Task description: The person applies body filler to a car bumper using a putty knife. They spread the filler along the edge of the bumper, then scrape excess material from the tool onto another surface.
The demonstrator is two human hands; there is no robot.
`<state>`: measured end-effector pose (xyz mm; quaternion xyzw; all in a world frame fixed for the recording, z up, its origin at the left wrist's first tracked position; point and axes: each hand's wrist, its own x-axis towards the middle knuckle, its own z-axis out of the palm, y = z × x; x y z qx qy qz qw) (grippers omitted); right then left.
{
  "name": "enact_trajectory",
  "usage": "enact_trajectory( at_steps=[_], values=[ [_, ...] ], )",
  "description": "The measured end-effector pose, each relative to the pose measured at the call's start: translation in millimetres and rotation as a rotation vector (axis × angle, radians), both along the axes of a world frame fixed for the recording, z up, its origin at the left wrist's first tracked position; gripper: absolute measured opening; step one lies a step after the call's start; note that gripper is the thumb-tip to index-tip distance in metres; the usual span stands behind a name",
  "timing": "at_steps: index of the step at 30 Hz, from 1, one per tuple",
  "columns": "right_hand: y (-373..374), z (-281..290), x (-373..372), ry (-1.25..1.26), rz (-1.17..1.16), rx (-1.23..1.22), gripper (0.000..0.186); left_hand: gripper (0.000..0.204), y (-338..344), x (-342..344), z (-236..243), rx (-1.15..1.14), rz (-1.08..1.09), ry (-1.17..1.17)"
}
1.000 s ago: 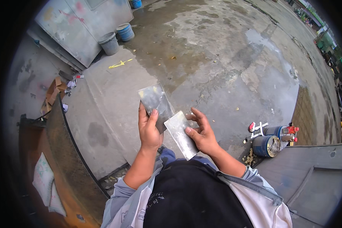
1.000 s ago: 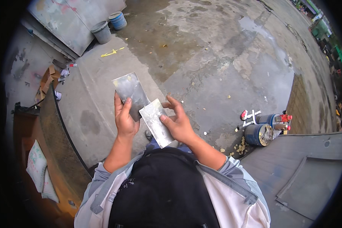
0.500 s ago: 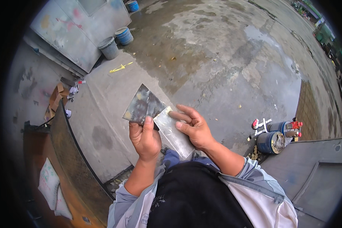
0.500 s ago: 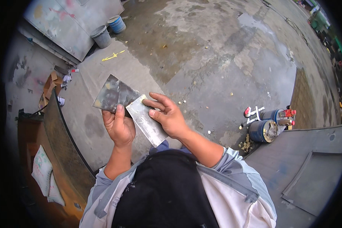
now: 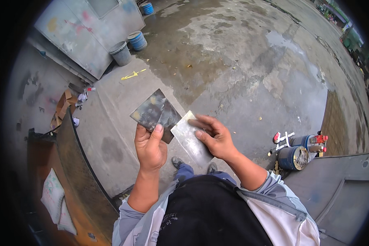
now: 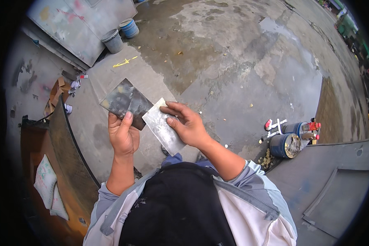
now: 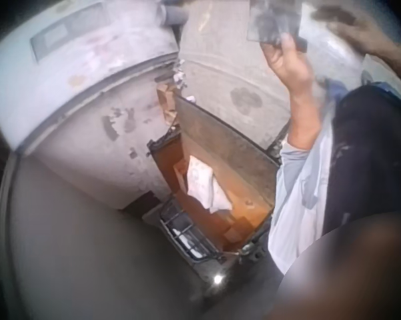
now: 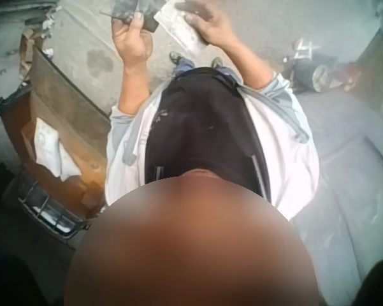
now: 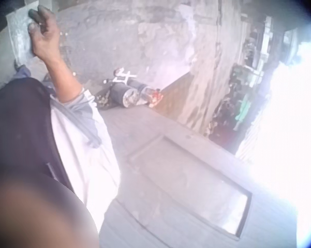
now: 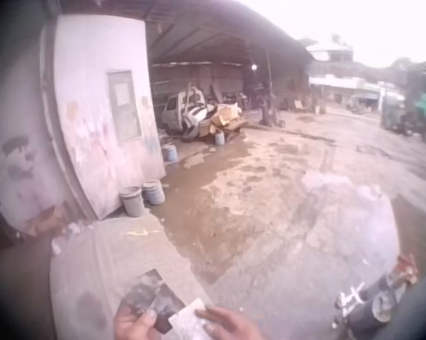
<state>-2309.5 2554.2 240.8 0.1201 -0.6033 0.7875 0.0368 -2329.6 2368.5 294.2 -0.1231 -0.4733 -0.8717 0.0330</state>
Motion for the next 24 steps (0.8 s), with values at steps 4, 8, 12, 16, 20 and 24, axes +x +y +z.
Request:
enact_trajectory(
  at_steps=[4, 8, 12, 16, 20, 24],
  values=[
    [12, 22, -26, 0.034, -0.026, -0.117, 0.042, 0.037, 10, 11, -15, -0.031, 0.006, -0.076],
    [9, -2, 8, 0.098, -0.034, 0.244, 0.042, 0.038, 2, -2, 7, 0.003, 0.009, -0.08],
    [26, 4, -25, -0.048, -0.075, 0.033, 0.041, 0.035, -10, -3, -8, -0.156, -0.113, -0.014],
    [37, 18, -45, 0.096, -0.208, -0.031, 0.043, 0.04, 2, 0, -2, -0.034, -0.038, -0.196],
    [36, 1, -21, -0.077, -0.148, -0.16, 0.051, 0.047, -10, -18, -3, 0.205, -0.055, -0.319],
    [8, -1, 12, -0.238, 0.131, -0.358, 0.06, 0.045, -22, -33, -27, 0.33, -0.056, -0.515]
  ],
)
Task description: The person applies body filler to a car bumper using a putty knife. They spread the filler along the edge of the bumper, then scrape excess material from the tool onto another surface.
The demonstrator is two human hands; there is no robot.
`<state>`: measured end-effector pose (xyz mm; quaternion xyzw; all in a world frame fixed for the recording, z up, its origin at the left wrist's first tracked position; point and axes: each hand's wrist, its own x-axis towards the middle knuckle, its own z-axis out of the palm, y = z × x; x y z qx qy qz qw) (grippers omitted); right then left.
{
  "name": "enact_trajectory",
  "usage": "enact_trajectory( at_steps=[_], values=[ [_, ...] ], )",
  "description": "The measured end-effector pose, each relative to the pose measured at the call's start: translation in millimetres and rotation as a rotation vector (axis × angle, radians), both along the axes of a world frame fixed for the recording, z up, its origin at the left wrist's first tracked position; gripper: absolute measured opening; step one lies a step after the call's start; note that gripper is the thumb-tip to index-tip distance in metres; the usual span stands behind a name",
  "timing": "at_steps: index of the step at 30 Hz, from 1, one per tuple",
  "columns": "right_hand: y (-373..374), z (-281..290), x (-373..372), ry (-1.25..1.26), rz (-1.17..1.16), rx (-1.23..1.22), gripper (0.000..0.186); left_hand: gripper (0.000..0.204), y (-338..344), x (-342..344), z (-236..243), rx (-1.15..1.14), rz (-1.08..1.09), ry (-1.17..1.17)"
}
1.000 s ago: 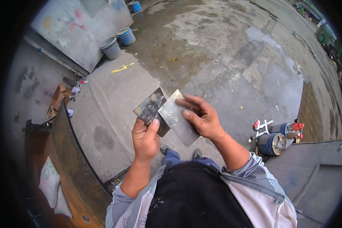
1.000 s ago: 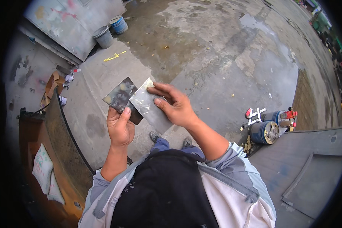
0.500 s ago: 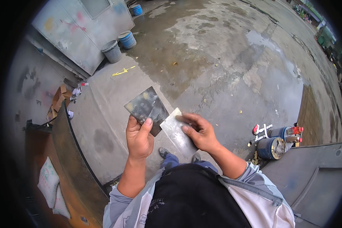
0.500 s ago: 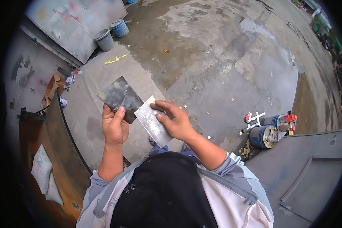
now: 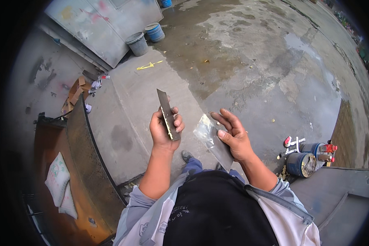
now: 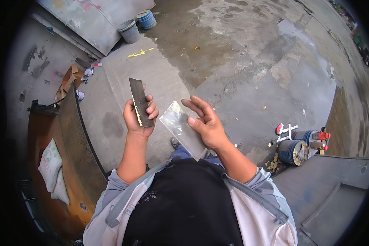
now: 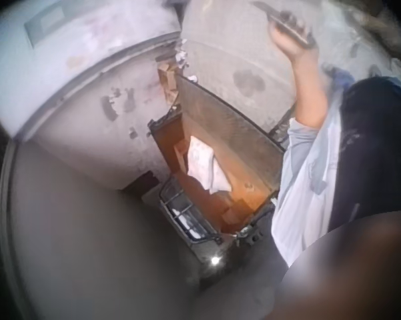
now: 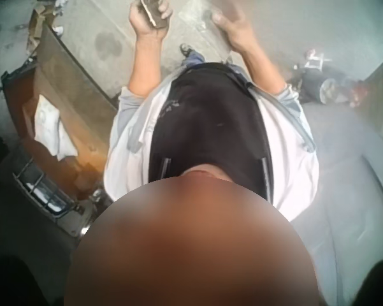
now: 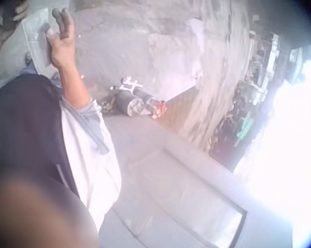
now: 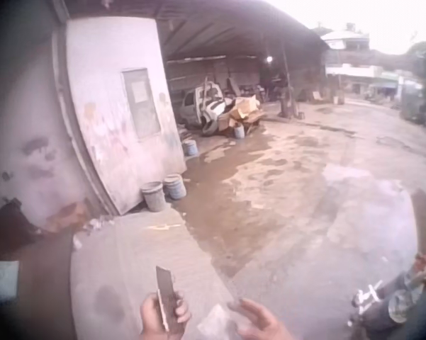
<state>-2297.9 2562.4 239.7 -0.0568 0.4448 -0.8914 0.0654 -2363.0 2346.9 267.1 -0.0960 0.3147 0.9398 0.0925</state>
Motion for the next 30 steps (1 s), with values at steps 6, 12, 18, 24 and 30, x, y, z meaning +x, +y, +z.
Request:
enact_trajectory(
  at_steps=[6, 12, 18, 24, 30],
  values=[
    [-29, 12, 13, -0.15, 0.258, 0.001, 0.046, 0.043, 19, -5, -8, -0.073, -0.04, -0.039],
    [-26, 26, -11, -0.045, 0.189, 0.177, 0.044, 0.049, 26, 0, -11, 0.103, -0.237, -0.171],
    [-28, 45, -47, -0.098, -0.013, 0.087, 0.043, 0.048, 37, 20, -13, -0.009, -0.116, -0.096],
    [-39, 25, -5, -0.086, 0.079, 0.24, 0.038, 0.047, 25, 15, -1, -0.027, -0.23, -0.16],
    [22, 33, -91, -0.078, -0.393, 0.018, 0.05, 0.055, 21, 13, -11, -0.131, -0.266, -0.103]
  ],
)
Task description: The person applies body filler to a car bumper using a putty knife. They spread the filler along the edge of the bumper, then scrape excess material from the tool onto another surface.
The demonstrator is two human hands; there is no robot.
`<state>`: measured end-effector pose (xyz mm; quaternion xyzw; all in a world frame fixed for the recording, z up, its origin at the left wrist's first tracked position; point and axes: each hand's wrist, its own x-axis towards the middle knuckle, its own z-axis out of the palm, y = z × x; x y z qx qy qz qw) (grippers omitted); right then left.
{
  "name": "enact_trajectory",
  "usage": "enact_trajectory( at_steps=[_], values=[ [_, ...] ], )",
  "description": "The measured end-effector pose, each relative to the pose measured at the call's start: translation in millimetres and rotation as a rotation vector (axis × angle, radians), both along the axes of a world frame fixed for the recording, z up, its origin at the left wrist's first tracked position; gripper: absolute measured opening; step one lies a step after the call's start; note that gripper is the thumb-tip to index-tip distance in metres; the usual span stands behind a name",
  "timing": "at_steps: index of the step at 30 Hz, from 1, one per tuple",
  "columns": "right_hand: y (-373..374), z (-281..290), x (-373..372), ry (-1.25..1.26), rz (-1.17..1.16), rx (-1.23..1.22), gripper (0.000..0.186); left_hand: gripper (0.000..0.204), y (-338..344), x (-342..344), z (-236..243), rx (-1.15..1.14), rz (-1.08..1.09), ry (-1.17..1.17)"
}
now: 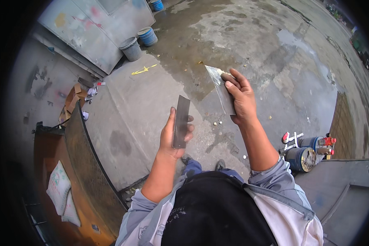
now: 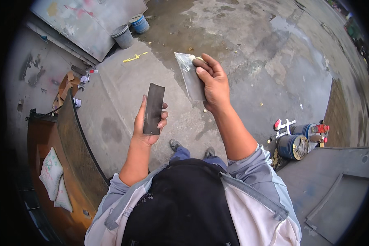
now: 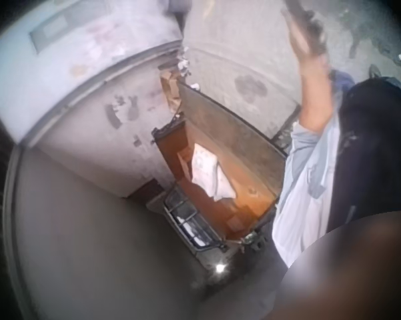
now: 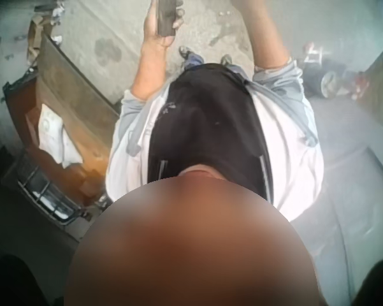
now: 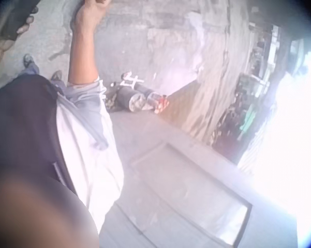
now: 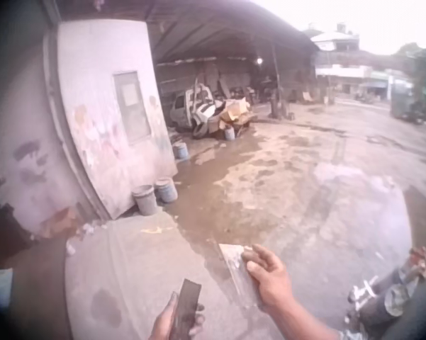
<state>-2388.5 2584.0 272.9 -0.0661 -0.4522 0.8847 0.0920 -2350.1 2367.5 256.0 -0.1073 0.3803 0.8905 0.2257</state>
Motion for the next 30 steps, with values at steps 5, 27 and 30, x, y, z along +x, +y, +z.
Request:
enact_trajectory(
  at_steps=[5, 27, 30],
  values=[
    [-6, -32, 68, 0.024, 0.189, 0.122, 0.058, 0.071, -3, -6, 10, 0.229, 0.034, -0.088],
    [-51, -15, 94, 0.023, 0.599, 0.332, 0.044, 0.046, -11, 0, -18, 0.267, -0.183, 0.009],
    [-38, 3, 60, -0.146, 0.54, 0.169, 0.041, 0.046, 5, 11, 4, 0.178, 0.009, -0.082]
  ],
)
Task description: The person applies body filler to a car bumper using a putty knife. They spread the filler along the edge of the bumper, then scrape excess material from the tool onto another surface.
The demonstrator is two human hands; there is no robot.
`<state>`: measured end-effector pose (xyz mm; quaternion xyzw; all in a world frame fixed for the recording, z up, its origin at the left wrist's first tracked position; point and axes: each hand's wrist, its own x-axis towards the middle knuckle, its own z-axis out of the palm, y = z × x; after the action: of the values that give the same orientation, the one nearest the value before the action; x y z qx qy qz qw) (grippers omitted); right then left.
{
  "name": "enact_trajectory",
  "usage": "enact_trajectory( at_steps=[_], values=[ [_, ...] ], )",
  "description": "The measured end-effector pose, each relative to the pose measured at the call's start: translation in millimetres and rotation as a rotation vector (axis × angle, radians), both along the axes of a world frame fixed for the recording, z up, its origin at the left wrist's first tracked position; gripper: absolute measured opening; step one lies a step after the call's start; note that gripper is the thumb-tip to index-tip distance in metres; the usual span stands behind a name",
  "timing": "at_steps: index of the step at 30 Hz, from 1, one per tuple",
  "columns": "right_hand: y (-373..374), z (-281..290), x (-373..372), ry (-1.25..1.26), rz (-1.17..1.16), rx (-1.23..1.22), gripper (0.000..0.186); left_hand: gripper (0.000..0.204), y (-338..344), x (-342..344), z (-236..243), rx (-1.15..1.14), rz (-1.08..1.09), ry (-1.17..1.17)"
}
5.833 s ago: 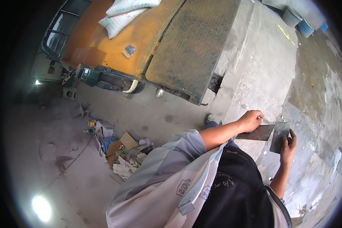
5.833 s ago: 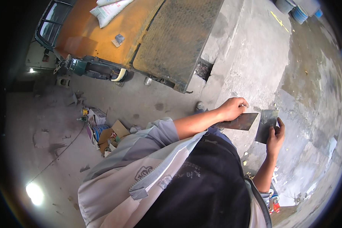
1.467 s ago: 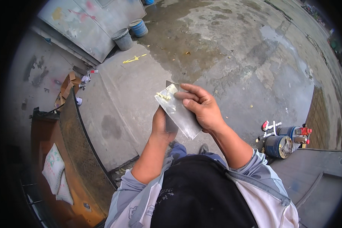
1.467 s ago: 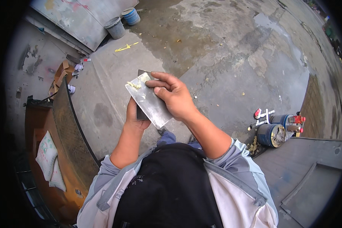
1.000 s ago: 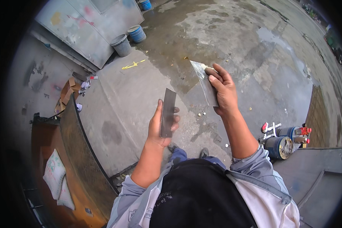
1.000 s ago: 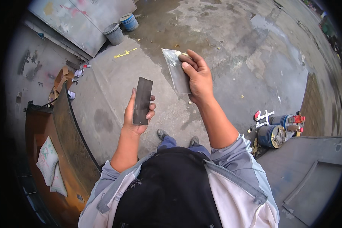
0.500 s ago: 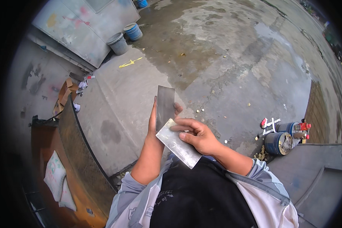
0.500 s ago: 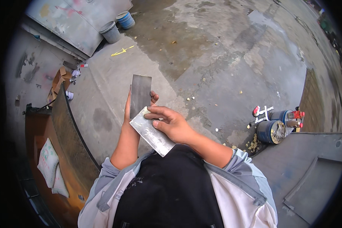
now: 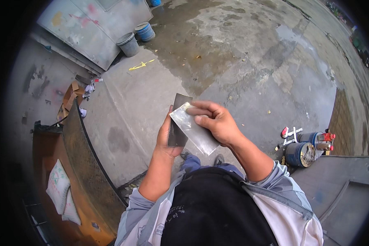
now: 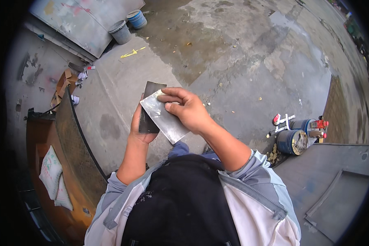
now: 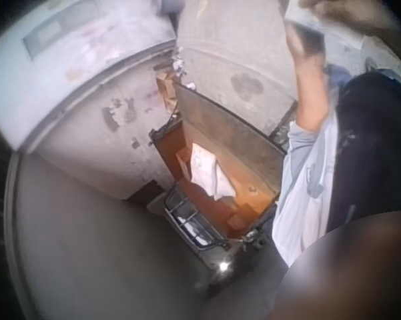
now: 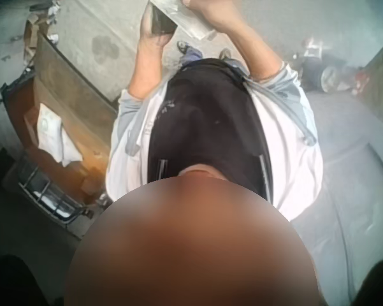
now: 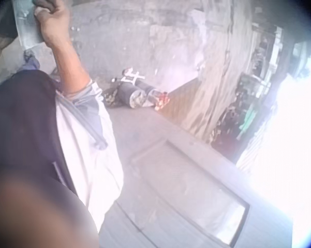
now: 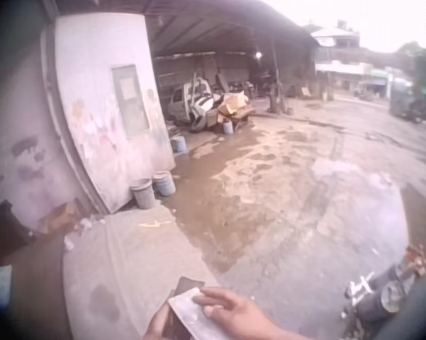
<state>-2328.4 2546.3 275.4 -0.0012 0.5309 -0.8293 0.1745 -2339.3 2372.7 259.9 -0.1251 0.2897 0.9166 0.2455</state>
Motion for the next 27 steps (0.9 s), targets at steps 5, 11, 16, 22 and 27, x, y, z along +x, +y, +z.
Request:
enact_trajectory(
  at_steps=[5, 11, 16, 22, 27],
  values=[
    [-16, -9, 34, 0.135, 0.049, 0.115, 0.04, 0.046, -21, -3, -7, -0.022, -0.135, 0.106],
    [1, 10, -10, 0.044, -0.188, -0.123, 0.04, 0.045, -8, 2, 1, -0.312, 0.049, 0.106],
    [-10, -25, 37, 0.094, -0.101, -0.061, 0.04, 0.048, -6, -11, 3, -0.951, 0.381, 0.473],
    [14, -1, -35, 0.117, -0.355, -0.195, 0.048, 0.06, -5, 6, 4, -1.303, 0.333, 0.795],
    [10, -44, 27, 0.215, -0.155, -0.008, 0.05, 0.063, -21, 2, 0, -1.028, 0.339, 0.713]
  ],
)
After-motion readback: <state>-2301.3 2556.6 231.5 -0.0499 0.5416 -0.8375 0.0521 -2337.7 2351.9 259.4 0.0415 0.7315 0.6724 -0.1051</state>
